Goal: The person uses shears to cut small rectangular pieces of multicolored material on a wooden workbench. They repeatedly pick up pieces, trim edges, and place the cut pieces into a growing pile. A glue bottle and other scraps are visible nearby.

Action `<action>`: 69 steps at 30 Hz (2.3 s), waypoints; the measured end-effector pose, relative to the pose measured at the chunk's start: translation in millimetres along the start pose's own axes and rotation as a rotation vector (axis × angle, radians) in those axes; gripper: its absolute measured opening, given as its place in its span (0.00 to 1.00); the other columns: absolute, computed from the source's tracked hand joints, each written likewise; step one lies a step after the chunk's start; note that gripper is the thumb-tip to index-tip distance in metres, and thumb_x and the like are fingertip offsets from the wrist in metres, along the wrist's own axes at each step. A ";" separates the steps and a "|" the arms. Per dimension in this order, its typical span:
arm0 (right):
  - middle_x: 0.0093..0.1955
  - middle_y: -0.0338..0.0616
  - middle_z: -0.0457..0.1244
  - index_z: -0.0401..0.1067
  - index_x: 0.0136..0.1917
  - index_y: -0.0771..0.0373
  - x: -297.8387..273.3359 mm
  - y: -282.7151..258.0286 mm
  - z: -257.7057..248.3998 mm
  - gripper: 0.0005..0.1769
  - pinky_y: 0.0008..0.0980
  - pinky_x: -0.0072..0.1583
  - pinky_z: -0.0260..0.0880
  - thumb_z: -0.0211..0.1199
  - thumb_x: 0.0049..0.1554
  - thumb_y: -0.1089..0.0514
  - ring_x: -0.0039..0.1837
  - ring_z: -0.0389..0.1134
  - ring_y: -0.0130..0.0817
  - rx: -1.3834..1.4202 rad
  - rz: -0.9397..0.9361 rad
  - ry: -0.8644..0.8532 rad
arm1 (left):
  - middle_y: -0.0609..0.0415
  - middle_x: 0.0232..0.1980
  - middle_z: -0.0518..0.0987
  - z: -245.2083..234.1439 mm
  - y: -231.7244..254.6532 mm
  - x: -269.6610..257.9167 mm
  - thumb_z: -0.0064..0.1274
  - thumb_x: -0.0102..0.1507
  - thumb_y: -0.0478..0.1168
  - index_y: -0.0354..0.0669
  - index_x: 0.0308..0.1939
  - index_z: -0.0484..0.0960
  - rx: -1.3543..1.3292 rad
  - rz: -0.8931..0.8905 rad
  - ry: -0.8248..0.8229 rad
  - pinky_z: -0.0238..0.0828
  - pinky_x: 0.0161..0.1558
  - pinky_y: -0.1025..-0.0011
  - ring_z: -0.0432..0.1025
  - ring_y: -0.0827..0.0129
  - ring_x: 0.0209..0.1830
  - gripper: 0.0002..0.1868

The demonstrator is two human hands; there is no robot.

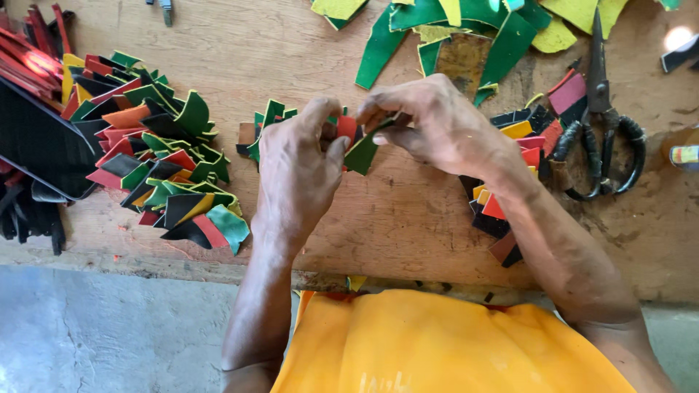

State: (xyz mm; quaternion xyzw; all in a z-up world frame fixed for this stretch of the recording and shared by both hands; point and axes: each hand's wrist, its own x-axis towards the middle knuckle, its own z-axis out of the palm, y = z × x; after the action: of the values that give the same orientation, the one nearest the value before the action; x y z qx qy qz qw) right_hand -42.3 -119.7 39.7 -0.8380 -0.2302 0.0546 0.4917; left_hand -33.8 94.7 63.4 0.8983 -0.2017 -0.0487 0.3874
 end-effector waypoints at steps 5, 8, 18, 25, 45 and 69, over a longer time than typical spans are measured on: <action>0.49 0.44 0.71 0.76 0.54 0.63 20.3 12.1 24.5 0.15 0.36 0.54 0.75 0.72 0.54 0.68 0.51 0.74 0.41 -0.078 -0.140 0.066 | 0.46 0.41 0.83 -8.6 -6.4 -5.6 0.61 0.58 0.26 0.37 0.48 0.79 0.039 0.052 0.054 0.74 0.43 0.60 0.80 0.54 0.41 0.15; 0.52 0.46 0.70 0.74 0.57 0.64 27.7 18.5 37.0 0.18 0.38 0.57 0.74 0.72 0.53 0.67 0.54 0.72 0.44 -0.090 -0.169 0.112 | 0.45 0.42 0.80 -13.9 -4.7 -8.2 0.62 0.59 0.27 0.39 0.50 0.80 0.145 0.030 0.079 0.71 0.44 0.57 0.76 0.51 0.43 0.16; 0.61 0.56 0.63 0.66 0.66 0.65 18.9 10.0 47.5 0.27 0.44 0.62 0.74 0.68 0.55 0.70 0.61 0.68 0.54 -0.200 -0.161 0.262 | 0.43 0.44 0.74 -9.9 11.4 -2.3 0.67 0.52 0.31 0.39 0.50 0.79 0.259 0.022 0.066 0.67 0.48 0.53 0.70 0.46 0.49 0.22; 0.58 0.48 0.68 0.72 0.63 0.64 -14.4 0.8 -6.8 0.15 0.33 0.57 0.76 0.63 0.65 0.72 0.59 0.72 0.39 -0.203 -0.074 0.315 | 0.44 0.47 0.75 20.2 28.3 3.0 0.66 0.60 0.32 0.38 0.53 0.77 0.063 0.190 0.033 0.68 0.52 0.55 0.71 0.48 0.51 0.19; 0.53 0.50 0.63 0.71 0.55 0.64 -154.5 -25.7 -29.2 0.34 0.44 0.61 0.67 0.80 0.38 0.55 0.60 0.64 0.48 -0.336 0.469 0.150 | 0.39 0.56 0.69 121.8 32.2 28.5 0.73 0.51 0.37 0.33 0.70 0.57 0.104 0.171 -0.007 0.69 0.54 0.55 0.66 0.48 0.56 0.50; 0.53 0.41 0.68 0.74 0.58 0.69 -137.9 20.7 -52.2 0.11 0.22 0.57 0.75 0.65 0.62 0.64 0.53 0.68 0.21 0.261 0.424 0.438 | 0.54 0.45 0.85 112.8 31.9 26.2 0.63 0.64 0.35 0.35 0.59 0.75 -0.776 0.046 -0.483 0.81 0.44 0.79 0.80 0.77 0.42 0.21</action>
State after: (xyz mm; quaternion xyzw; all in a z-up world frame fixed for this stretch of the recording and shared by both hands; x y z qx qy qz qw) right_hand -141.3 -230.5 30.1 -0.7889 0.0697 0.0035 0.6106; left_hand -47.7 -11.8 9.6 0.6450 -0.2730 -0.3199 0.6380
